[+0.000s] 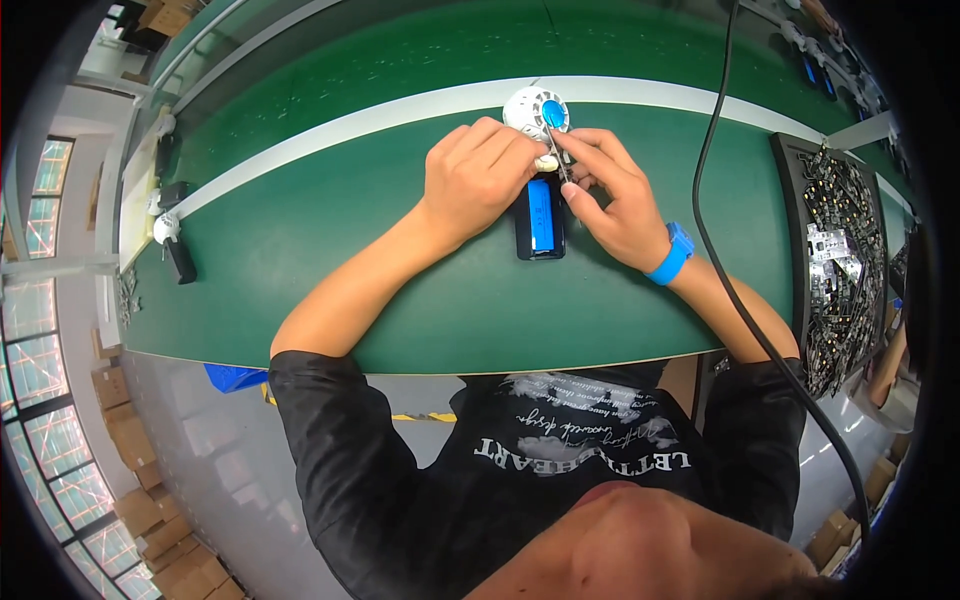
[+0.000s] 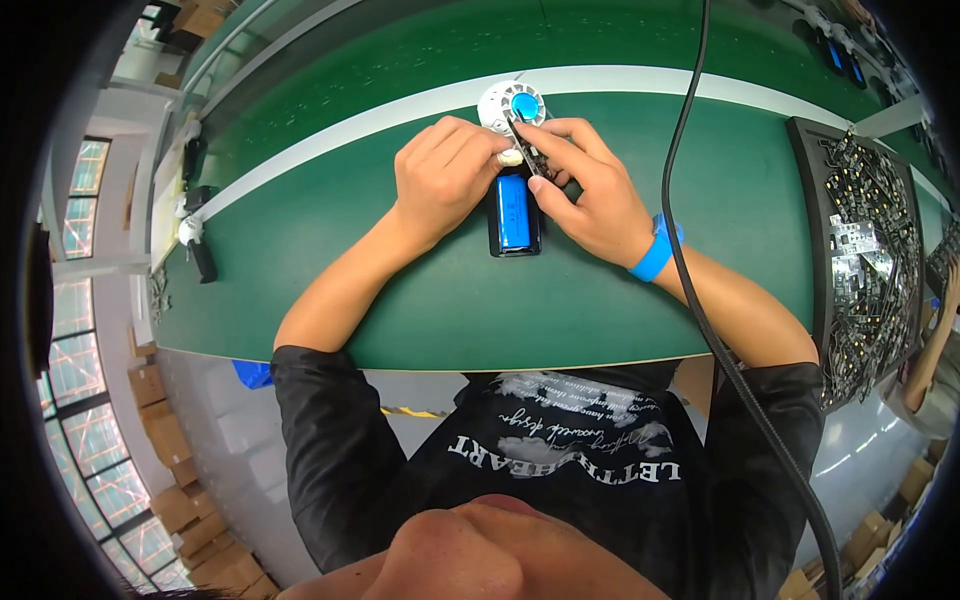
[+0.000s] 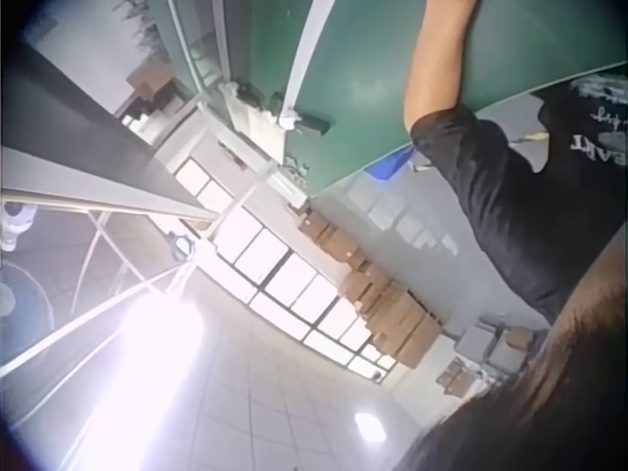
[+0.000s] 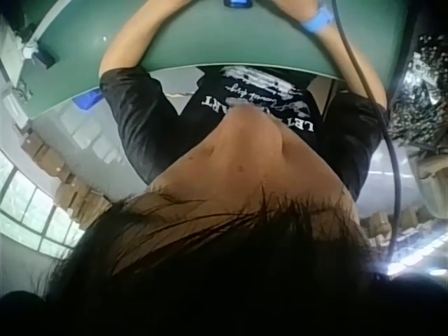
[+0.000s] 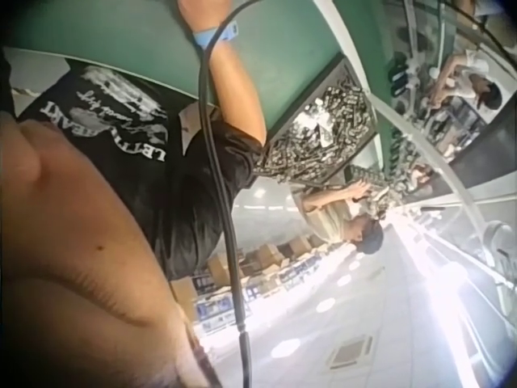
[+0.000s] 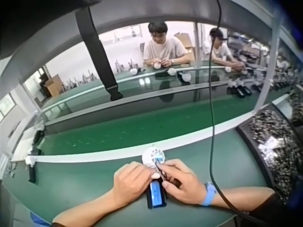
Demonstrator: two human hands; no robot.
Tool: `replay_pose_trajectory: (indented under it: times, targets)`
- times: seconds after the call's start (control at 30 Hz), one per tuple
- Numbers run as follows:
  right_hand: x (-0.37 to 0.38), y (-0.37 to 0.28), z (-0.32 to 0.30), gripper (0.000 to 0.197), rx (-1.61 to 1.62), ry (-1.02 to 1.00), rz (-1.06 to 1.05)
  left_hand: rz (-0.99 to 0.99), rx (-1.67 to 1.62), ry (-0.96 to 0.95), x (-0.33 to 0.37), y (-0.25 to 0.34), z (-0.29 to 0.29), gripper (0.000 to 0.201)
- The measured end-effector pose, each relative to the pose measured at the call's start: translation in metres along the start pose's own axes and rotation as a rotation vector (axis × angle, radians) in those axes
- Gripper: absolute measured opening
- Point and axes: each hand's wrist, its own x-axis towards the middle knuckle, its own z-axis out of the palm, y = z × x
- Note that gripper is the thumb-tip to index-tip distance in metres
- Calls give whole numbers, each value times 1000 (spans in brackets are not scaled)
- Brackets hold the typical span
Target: Assembling small electronic components and plastic parts at a factory workstation.
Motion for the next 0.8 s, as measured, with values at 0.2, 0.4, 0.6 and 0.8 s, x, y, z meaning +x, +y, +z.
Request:
replay_pose_trajectory:
  times: [0.2, 0.4, 0.6, 0.8]
  targets:
    - [-2, 1, -1, 54, 57, -45, 34, 22, 15, 3, -1, 0, 1, 16]
    - [-5, -3, -3, 53, 119, -73, 84, 68, 42, 0, -1, 0, 0, 17]
    - [-7, -5, -1, 52, 177, -64, 99, 69, 34, 4, -1, 1, 0, 17]
    - [-7, -2, -2, 52, 359, -44, 203, 69, 2, 9, -1, 0, -1, 17]
